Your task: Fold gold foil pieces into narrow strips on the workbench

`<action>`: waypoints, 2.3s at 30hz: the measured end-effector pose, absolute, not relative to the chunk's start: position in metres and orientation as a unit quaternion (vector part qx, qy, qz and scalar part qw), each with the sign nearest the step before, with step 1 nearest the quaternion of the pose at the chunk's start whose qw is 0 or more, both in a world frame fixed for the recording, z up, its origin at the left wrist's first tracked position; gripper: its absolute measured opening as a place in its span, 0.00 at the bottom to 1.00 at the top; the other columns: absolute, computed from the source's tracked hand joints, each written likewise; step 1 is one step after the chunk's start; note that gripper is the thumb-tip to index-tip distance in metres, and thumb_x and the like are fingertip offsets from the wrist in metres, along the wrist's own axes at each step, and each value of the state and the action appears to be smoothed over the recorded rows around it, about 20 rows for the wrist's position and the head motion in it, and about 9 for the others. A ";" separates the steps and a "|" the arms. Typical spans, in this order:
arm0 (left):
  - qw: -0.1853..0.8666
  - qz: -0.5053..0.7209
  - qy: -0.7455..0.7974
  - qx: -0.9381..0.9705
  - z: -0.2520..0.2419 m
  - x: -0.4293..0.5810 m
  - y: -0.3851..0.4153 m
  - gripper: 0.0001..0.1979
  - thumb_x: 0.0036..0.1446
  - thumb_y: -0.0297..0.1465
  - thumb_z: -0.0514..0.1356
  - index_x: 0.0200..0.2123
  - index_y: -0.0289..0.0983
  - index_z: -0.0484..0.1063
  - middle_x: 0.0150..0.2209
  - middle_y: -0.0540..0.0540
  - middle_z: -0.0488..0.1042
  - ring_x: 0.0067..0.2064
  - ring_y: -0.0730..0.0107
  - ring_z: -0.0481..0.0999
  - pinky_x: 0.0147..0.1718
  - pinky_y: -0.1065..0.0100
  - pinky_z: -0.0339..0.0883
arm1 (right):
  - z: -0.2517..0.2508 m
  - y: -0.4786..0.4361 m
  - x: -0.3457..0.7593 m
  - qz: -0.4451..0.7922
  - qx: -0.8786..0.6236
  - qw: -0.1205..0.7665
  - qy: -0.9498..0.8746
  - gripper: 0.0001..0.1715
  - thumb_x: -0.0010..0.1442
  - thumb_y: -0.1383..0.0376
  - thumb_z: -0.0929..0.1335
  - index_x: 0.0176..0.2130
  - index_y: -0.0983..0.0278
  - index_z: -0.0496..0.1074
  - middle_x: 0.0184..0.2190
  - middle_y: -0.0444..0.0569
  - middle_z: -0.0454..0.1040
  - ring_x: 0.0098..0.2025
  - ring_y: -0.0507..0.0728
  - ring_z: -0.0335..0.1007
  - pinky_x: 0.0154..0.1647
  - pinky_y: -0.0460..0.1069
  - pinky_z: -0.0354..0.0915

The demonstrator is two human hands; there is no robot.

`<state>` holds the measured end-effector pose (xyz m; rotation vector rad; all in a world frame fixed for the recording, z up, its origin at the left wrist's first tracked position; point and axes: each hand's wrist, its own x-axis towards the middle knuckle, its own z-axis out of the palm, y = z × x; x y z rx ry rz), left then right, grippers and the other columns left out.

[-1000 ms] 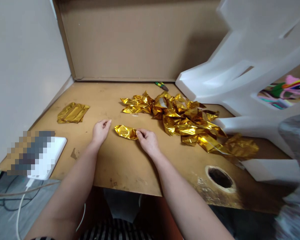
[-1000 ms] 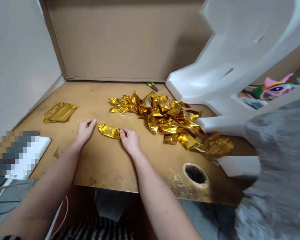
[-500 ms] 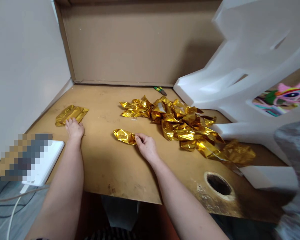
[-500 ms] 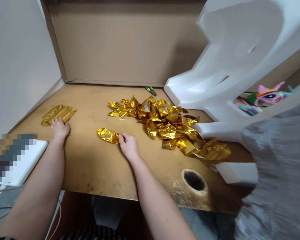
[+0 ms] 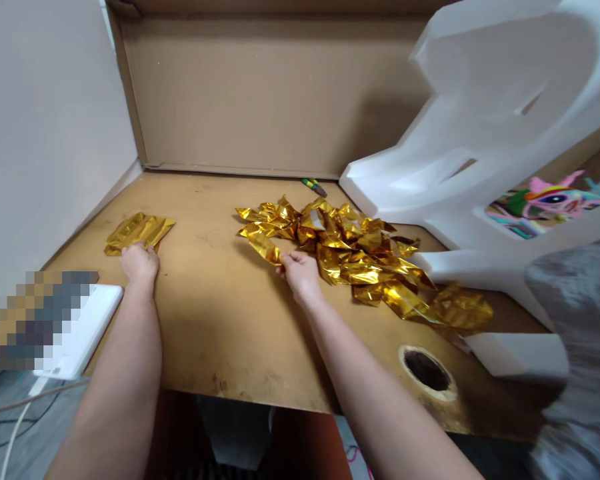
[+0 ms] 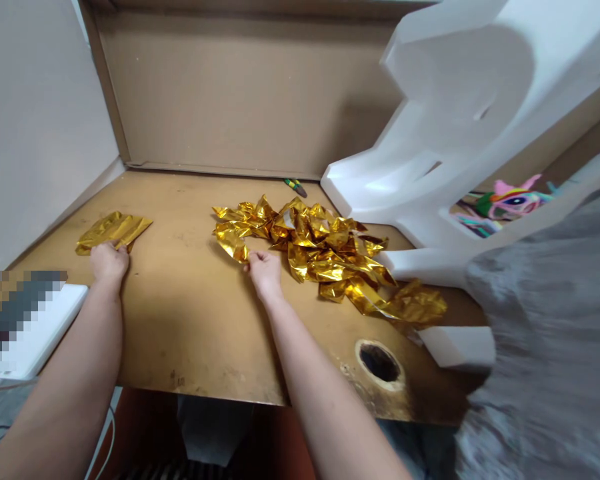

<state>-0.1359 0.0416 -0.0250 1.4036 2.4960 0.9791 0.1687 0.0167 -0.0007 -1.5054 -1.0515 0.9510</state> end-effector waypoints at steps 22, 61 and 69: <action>0.029 0.302 0.844 0.442 0.003 -0.109 0.035 0.09 0.53 0.28 0.54 0.33 0.34 0.74 0.37 0.37 0.76 0.43 0.53 0.73 0.43 0.60 0.63 | -0.015 0.007 0.155 0.482 -0.536 0.512 -0.467 0.08 0.48 0.64 0.66 0.32 0.63 0.66 0.19 0.39 0.70 0.22 0.49 0.65 0.28 0.46 0.62; 0.636 0.399 0.425 0.506 -0.001 -0.049 0.015 0.19 0.36 0.37 0.70 0.31 0.32 0.74 0.25 0.48 0.74 0.25 0.75 0.72 0.27 0.74 0.65 | -0.007 0.001 0.165 0.588 -0.424 0.563 -0.397 0.17 0.32 0.60 0.76 0.26 0.61 0.74 0.22 0.42 0.77 0.27 0.54 0.72 0.36 0.51 0.67; 0.585 0.467 0.459 0.478 0.005 -0.056 0.019 0.25 0.44 0.24 0.60 0.49 0.33 0.68 0.23 0.52 0.73 0.21 0.79 0.69 0.24 0.75 0.64 | -0.012 0.005 0.167 0.595 -0.473 0.522 -0.387 0.05 0.41 0.66 0.71 0.25 0.63 0.73 0.24 0.44 0.77 0.29 0.55 0.73 0.35 0.51 0.68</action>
